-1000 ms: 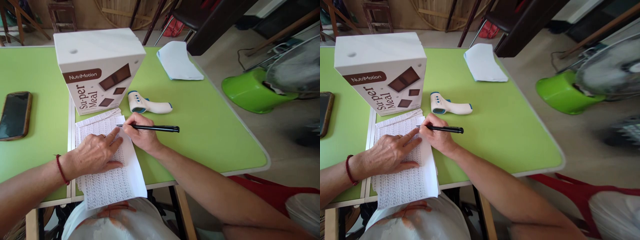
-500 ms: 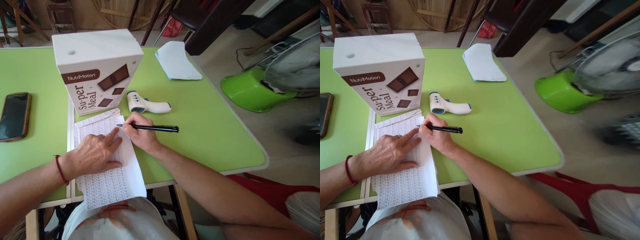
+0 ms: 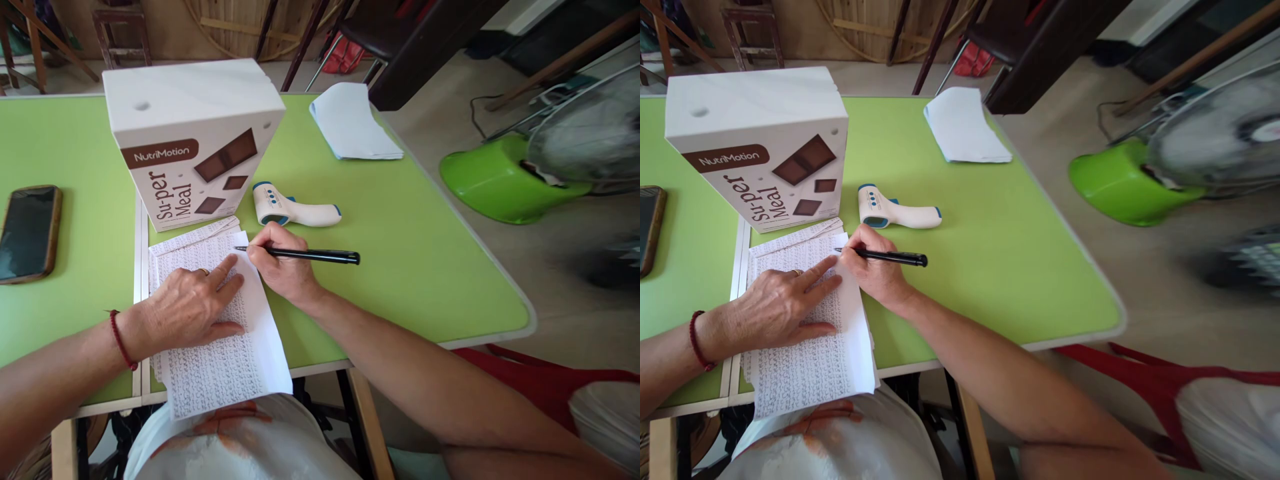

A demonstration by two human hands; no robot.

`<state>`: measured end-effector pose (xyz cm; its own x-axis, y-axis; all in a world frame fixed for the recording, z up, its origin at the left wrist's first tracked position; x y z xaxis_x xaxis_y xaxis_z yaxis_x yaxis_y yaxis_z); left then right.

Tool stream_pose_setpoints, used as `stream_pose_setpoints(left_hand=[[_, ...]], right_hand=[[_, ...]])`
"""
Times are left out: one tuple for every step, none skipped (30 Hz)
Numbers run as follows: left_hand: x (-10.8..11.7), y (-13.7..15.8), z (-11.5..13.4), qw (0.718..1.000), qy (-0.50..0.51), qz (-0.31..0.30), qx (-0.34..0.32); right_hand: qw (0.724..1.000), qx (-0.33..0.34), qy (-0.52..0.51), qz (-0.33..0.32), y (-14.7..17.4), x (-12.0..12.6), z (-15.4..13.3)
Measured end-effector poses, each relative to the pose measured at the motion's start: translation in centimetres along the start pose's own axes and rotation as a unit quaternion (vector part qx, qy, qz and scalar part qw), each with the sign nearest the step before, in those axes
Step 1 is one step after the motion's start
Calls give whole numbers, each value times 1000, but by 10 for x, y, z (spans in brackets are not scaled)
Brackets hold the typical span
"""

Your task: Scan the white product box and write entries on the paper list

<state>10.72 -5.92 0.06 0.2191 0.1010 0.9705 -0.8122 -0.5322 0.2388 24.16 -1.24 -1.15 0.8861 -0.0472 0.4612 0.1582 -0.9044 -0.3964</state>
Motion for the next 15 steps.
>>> stream_pose_setpoints(left_hand=[[0,0,0,1000,1,-2,0],[0,0,0,1000,2,-3,1],[0,0,0,1000,1,-3,1],[1,0,0,1000,1,-2,1],[1,0,0,1000,-1,-1,1],[1,0,0,1000,-4,0,1],[1,1,0,1000,-8,0,0],[1,1,0,1000,-12,-1,0],[1,1,0,1000,-14,-3,0],[1,1,0,1000,-15,-3,0],[1,1,0,1000,-14,-2,0],[1,1,0,1000,-11,0,-1],[1,1,0,1000,-9,2,-1],[1,1,0,1000,-7,4,-1],[1,1,0,1000,-7,5,-1]], right_hand=[[1000,-1,-1,-4,0,-1,0],[1000,0,-2,-10,0,-1,-1],[1000,0,-2,-15,-1,-2,-2],[1000,1,-1,-17,-1,-2,-2],[1000,3,0,-17,-1,-2,-3],[1000,5,1,-17,-1,-2,-3],[1000,8,2,-15,-1,-1,-4],[1000,10,2,-14,-1,-1,-4],[1000,11,2,-14,0,-1,-4],[1000,10,1,-14,0,-1,-3],[1000,7,-1,-15,0,-1,-2],[1000,2,-3,-14,0,0,-1],[1000,-4,-6,-11,0,1,0],[1000,-10,-9,-5,0,2,2],[1000,-15,-11,4,0,3,3]])
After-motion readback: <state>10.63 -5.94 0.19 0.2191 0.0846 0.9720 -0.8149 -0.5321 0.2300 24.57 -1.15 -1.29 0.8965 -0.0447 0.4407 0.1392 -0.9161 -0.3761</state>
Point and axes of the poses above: each hand's wrist, its own y-axis away from the middle knuckle, its own x-axis out of the back of the hand, z = x × y, the point moved 6 cm from there along -y, towards the middle knuckle, and after that the axes turned 8 degrees about -z, right-handed, at the moved point
